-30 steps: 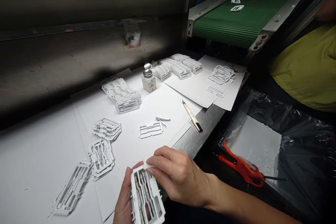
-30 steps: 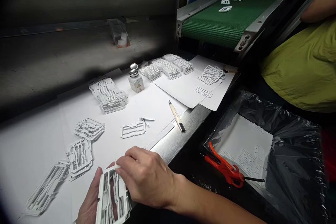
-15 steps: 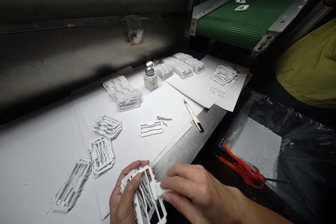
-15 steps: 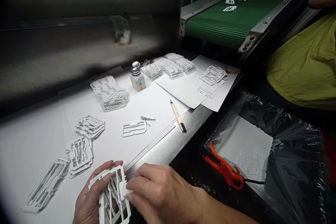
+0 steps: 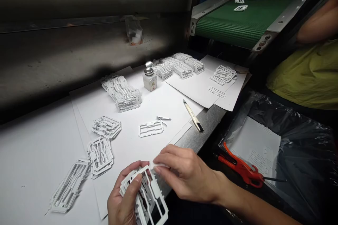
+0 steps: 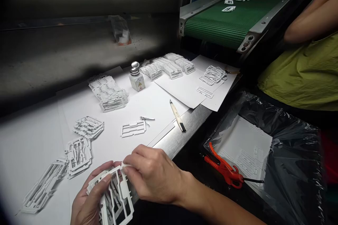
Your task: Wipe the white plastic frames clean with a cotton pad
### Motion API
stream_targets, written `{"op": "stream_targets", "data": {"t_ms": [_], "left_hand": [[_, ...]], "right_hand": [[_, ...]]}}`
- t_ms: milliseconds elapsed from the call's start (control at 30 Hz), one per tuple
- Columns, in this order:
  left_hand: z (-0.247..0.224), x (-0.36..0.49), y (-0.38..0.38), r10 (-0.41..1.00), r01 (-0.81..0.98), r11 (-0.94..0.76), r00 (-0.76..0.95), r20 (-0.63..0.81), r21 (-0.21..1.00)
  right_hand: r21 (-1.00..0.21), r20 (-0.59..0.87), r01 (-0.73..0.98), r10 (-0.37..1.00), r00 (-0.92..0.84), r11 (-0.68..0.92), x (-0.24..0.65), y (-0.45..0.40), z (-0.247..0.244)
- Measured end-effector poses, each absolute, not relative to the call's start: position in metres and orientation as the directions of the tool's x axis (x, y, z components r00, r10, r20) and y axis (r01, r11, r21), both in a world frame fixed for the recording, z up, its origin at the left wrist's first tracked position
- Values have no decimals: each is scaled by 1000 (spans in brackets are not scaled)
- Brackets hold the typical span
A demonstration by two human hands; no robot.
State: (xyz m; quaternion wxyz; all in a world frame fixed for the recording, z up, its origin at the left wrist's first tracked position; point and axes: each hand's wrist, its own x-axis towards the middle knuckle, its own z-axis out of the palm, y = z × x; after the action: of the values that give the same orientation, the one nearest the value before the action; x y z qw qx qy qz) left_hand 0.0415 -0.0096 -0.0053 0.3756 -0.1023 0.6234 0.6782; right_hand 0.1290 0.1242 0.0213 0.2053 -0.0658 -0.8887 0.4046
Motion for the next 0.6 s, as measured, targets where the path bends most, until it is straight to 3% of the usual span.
{"op": "stream_targets", "data": {"t_ms": [100,400,600], "left_hand": [[-6,39,-8,354,-636,16,-718,-599,772],[1,32,-5,200,-547,-70,-827,-526,834],[2,34,-4,170,-511,-64,-852,-495,857]], "right_hand": [[-775,284,-27,309,-908,631,134,120,26],[-859,105,21,216,-971,512,169,102,22],[-879,213,-56,287,-934,473,170,98,24]]}}
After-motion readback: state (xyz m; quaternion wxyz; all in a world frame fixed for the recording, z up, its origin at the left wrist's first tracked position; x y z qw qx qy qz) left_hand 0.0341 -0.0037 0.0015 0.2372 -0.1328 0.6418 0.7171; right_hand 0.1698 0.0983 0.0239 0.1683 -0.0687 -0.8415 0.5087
